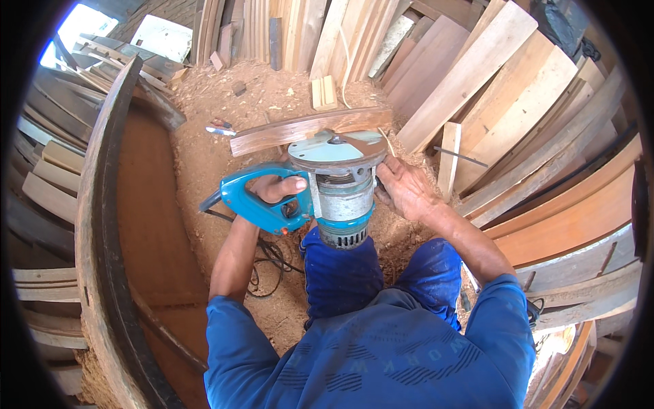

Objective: The person adjusts and cleans a circular saw by hand and using pliers while sitting on a floor covered in wood shavings. The person manipulates the blade guard, uses pliers to adjust components, and manages the power cord and plug.

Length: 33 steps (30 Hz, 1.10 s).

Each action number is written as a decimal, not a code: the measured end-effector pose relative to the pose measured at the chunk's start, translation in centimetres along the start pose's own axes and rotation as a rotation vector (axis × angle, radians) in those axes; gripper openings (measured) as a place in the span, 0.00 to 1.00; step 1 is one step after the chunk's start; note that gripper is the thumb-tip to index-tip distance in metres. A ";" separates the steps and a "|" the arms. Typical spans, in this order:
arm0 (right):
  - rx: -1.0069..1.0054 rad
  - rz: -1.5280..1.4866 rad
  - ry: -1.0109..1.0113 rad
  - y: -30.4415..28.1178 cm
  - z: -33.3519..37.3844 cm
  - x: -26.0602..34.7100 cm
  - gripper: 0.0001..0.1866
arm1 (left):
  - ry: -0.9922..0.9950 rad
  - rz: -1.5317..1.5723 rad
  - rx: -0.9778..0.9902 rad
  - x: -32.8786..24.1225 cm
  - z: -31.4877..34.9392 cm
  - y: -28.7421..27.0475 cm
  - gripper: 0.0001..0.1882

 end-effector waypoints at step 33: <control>0.246 0.022 0.106 0.0 0.2 -0.5 0.30 | 0.052 -0.097 0.076 -1.6 -1.6 1.1 0.50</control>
Point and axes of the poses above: each hand's wrist, its own z-axis away from the middle knuckle, its own y-axis out of the palm, x = y × z, the point moved 5 cm from there along -z, towards the middle knuckle, and after that the axes turned 7 degrees about x, right-handed, at the moved point
